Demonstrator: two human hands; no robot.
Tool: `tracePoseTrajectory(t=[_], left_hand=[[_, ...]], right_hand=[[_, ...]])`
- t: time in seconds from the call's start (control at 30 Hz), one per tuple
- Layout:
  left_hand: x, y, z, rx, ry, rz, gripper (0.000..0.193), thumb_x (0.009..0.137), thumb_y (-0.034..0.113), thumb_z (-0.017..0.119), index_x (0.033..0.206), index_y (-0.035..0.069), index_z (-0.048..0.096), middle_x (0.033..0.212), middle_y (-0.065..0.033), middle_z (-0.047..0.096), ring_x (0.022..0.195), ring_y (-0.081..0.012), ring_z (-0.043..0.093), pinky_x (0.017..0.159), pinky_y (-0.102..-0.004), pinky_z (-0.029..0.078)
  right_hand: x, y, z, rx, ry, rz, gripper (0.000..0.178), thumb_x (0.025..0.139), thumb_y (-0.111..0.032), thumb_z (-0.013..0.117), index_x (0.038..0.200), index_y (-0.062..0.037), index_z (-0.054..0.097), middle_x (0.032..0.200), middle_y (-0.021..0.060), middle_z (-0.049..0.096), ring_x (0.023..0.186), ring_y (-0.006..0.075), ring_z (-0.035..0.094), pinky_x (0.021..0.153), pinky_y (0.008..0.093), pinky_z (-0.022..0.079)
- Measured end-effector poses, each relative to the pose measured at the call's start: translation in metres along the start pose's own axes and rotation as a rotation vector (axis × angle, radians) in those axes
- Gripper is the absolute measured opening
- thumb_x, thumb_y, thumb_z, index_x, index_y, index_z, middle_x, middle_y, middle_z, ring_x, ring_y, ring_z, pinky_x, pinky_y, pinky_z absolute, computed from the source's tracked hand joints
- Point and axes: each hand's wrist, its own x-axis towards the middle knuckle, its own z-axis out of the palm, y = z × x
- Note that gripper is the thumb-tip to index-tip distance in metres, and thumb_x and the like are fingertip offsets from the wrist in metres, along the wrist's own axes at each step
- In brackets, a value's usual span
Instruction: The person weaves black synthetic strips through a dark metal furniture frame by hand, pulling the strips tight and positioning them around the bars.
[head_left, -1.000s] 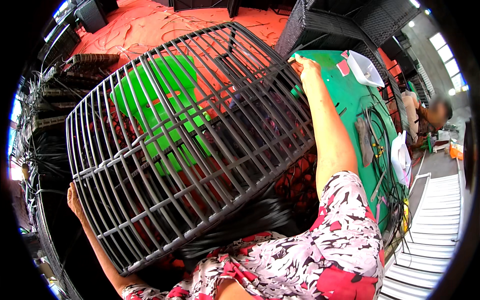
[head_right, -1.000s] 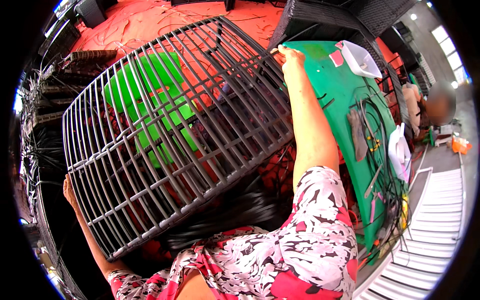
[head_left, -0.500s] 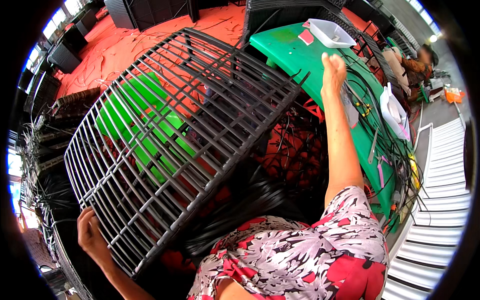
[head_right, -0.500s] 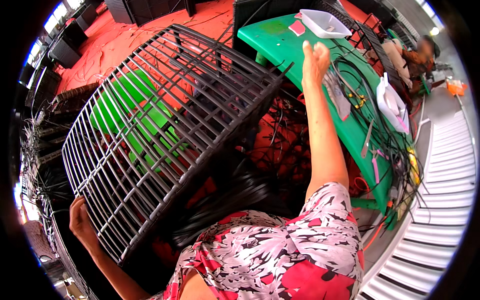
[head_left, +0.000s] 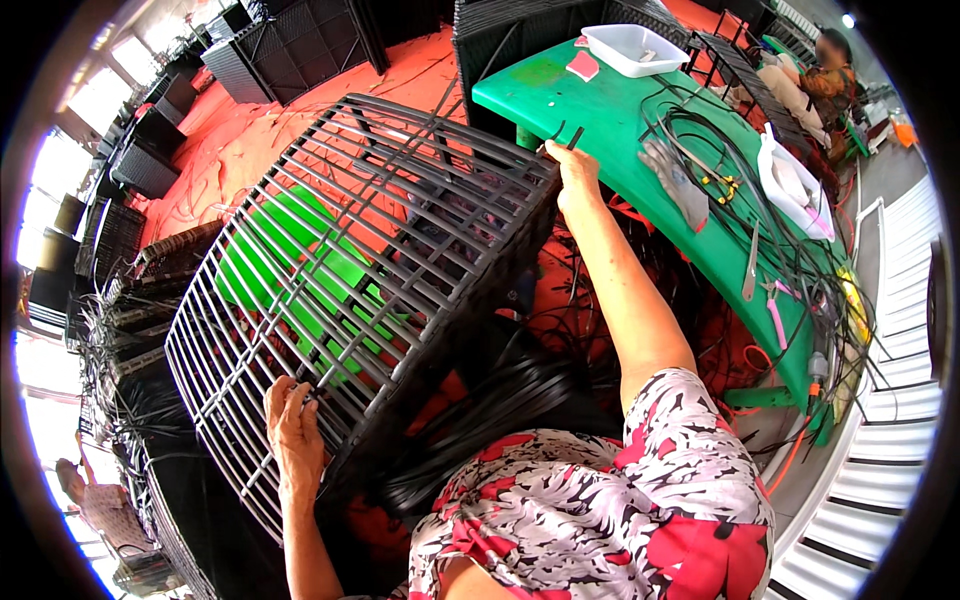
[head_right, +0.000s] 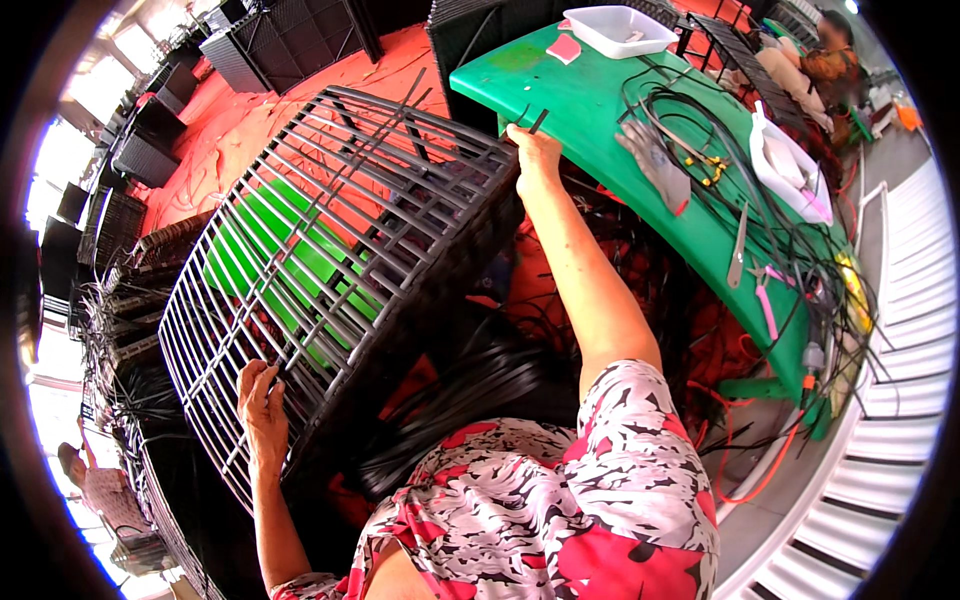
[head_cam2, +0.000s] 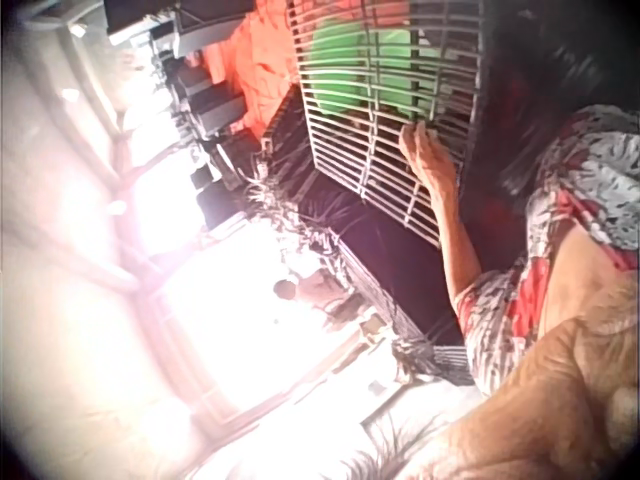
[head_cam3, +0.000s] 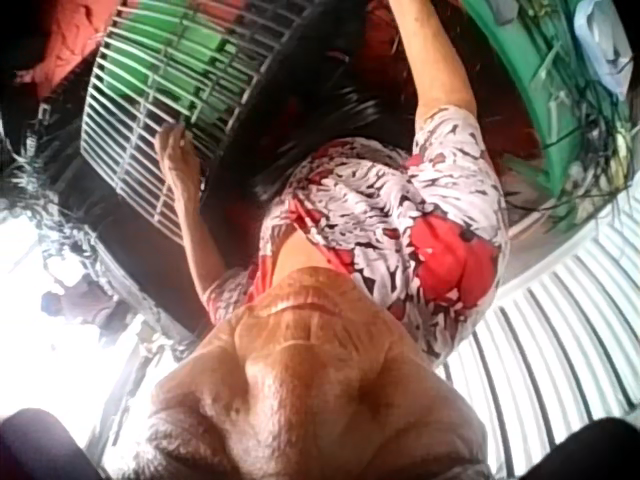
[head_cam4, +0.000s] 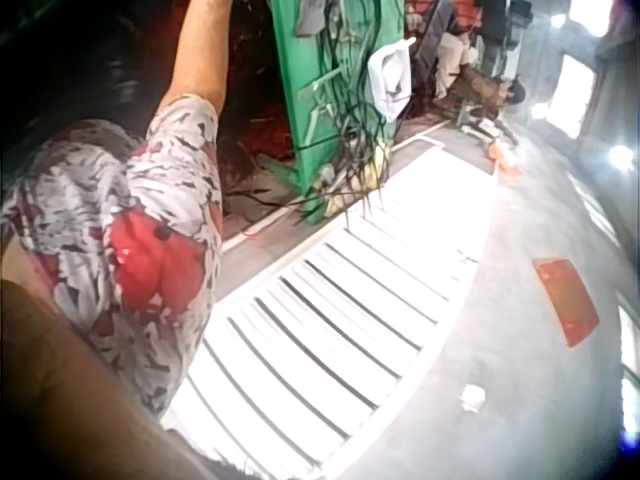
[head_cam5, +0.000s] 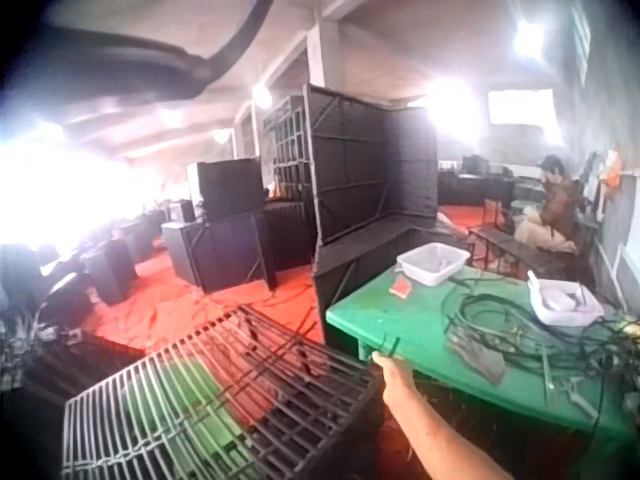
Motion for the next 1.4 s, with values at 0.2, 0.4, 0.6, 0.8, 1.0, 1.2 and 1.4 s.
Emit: tracePoseTrajectory(t=[0.2, 0.4, 0.6, 0.8, 1.0, 1.2, 1.4], left_hand=[[-0.003, -0.002, 0.007, -0.050, 0.055, 0.071, 0.024, 0.073, -0.010, 0.059, 0.094, -0.001, 0.065, 0.098, -0.0125, 0.057, 0.086, -0.0228, 0.054, 0.075, -0.0300, 0.044], [-0.007, 0.002, 0.010, -0.058, 0.070, 0.104, 0.026, 0.069, -0.010, 0.062, 0.091, 0.001, 0.066, 0.073, -0.0076, 0.052, 0.073, -0.0218, 0.048, 0.066, -0.0305, 0.040], [-0.017, 0.005, -0.001, -0.259, -0.061, -0.011, 0.026, 0.069, -0.009, 0.061, 0.094, -0.002, 0.063, 0.069, -0.0077, 0.047, 0.066, -0.0199, 0.046, 0.064, -0.0285, 0.038], [-0.010, 0.033, 0.007, 0.190, 0.096, 0.056, 0.065, 0.068, 0.013, 0.075, 0.127, 0.004, 0.048, 0.130, -0.0143, 0.046, 0.125, -0.0342, 0.036, 0.104, -0.0446, 0.026], [0.029, 0.096, 0.028, 0.128, -0.152, 0.246, 0.093, 0.064, 0.040, 0.076, 0.137, 0.004, 0.033, 0.138, -0.0176, 0.037, 0.131, -0.0385, 0.026, 0.108, -0.0512, 0.018], [0.074, 0.099, 0.086, 0.061, -0.191, 0.334, 0.090, 0.072, 0.040, 0.071, 0.140, 0.003, 0.025, 0.138, -0.0194, 0.038, 0.130, -0.0400, 0.029, 0.107, -0.0528, 0.020], [0.055, 0.096, 0.104, 0.109, -0.199, 0.371, 0.071, 0.079, 0.010, 0.063, 0.140, 0.006, 0.028, 0.138, -0.0154, 0.039, 0.129, -0.0385, 0.032, 0.107, -0.0527, 0.021]], right_hand=[[0.007, 0.015, 0.006, 0.057, 0.126, -0.164, 0.014, 0.071, 0.002, 0.064, 0.084, -0.0022, 0.061, 0.080, 0.0062, 0.062, 0.072, 0.0182, 0.058, 0.068, 0.0318, 0.046], [-0.004, 0.010, 0.010, -0.004, 0.234, -0.179, 0.003, 0.066, 0.000, 0.063, 0.065, 0.0003, 0.060, 0.073, 0.0067, 0.061, 0.069, 0.0177, 0.058, 0.066, 0.0303, 0.045], [0.007, 0.022, 0.010, 0.013, 0.256, -0.369, 0.002, 0.063, 0.001, 0.060, 0.062, 0.0011, 0.058, 0.066, 0.0077, 0.060, 0.062, 0.0186, 0.057, 0.059, 0.0300, 0.045], [0.001, 0.003, -0.017, -0.650, 0.253, -0.706, 0.037, 0.082, -0.030, 0.064, 0.096, 0.0037, 0.058, 0.086, 0.0123, 0.061, 0.082, 0.0264, 0.058, 0.073, 0.0395, 0.044], [-0.104, -0.036, 0.027, -1.247, -0.992, -1.153, 0.068, 0.080, -0.061, 0.052, 0.124, -0.0095, 0.051, 0.122, 0.0119, 0.052, 0.118, 0.0278, 0.043, 0.101, 0.0503, 0.023], [-0.113, -0.042, 0.031, -1.575, -1.190, -1.042, 0.089, 0.068, -0.073, 0.054, 0.131, -0.0108, 0.047, 0.135, 0.0131, 0.043, 0.130, 0.0294, 0.032, 0.105, 0.0569, 0.018], [-0.127, -0.044, 0.010, -1.474, -1.037, -1.071, 0.068, 0.072, -0.057, 0.062, 0.117, -0.0062, 0.055, 0.119, 0.0093, 0.054, 0.117, 0.0266, 0.044, 0.099, 0.0442, 0.029]])
